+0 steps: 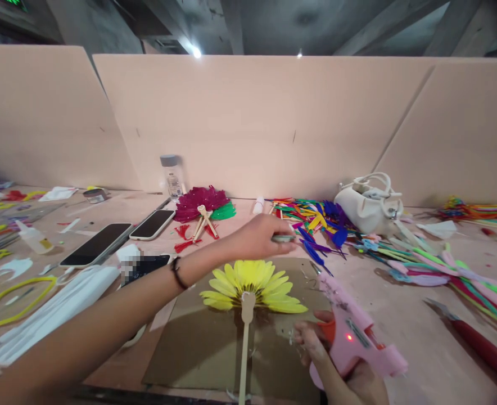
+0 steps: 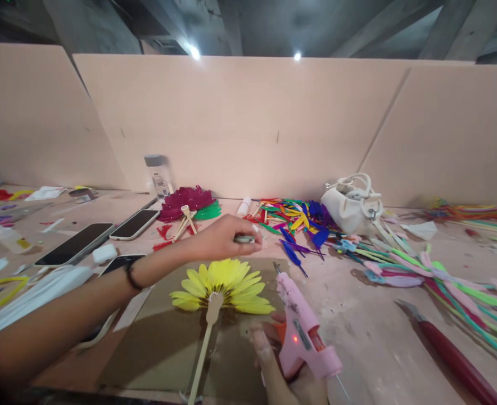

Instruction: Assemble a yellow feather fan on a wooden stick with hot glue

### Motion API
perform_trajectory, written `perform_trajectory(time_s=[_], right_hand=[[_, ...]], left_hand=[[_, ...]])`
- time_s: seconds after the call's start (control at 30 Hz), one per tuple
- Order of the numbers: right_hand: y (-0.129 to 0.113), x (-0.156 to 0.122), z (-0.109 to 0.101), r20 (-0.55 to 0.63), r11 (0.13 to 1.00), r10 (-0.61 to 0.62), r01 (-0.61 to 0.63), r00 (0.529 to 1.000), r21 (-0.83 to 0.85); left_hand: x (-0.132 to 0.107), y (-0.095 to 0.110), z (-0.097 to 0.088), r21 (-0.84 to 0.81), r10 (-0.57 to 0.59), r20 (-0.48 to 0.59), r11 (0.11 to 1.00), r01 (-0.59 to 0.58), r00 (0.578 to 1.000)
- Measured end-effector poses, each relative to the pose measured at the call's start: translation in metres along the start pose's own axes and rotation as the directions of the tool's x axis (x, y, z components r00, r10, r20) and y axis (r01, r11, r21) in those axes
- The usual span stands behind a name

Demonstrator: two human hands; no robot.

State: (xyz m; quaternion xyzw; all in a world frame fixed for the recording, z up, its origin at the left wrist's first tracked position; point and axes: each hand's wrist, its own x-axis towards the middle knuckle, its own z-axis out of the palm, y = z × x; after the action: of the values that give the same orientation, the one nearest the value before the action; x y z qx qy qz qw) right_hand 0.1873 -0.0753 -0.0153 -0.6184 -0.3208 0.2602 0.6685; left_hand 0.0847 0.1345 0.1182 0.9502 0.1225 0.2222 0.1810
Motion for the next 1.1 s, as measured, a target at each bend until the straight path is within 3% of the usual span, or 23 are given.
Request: perform_trajectory(time_s=[0.17,0.33,0.5,0.73,0.83,0.97,1.1], right_hand=[[-0.006,-0.001,0.001,0.021,0.994,0.075,-0.076,0.997,0.081],[-0.013,-0.009,0.009,0.052,0.983,0.14,-0.145,0.989,0.112],[-0.015,-0.016,0.018,0.124,0.954,0.23,-0.249,0.965,0.167],[-0.009,-0.017,0.012,0.165,0.964,0.239,-0.255,0.957,0.081],[-0.01,-0.018,0.01,0.154,0.969,0.232,-0.242,0.96,0.05],[-0.015,-0.017,0.01,0.117,0.974,0.217,-0.222,0.969,0.034],[-0.016,-0.016,0.011,0.059,0.97,0.234,-0.238,0.97,0.058]], left_hand=[[-0.063,0.048,0.013,-0.298,-0.051,-0.085,0.954,0.024,0.995],[-0.099,0.059,0.025,-0.362,0.032,-0.141,0.929,-0.081,0.99],[-0.111,0.05,0.037,-0.299,0.131,-0.118,0.941,-0.161,0.984],[-0.118,0.048,0.042,-0.165,0.251,-0.1,0.95,-0.265,0.963],[-0.12,0.051,0.041,-0.125,0.2,-0.091,0.97,-0.21,0.976],[-0.121,0.055,0.034,-0.068,0.106,0.042,0.992,-0.103,0.993],[-0.12,0.056,0.03,0.056,0.111,0.124,0.991,-0.119,0.986]])
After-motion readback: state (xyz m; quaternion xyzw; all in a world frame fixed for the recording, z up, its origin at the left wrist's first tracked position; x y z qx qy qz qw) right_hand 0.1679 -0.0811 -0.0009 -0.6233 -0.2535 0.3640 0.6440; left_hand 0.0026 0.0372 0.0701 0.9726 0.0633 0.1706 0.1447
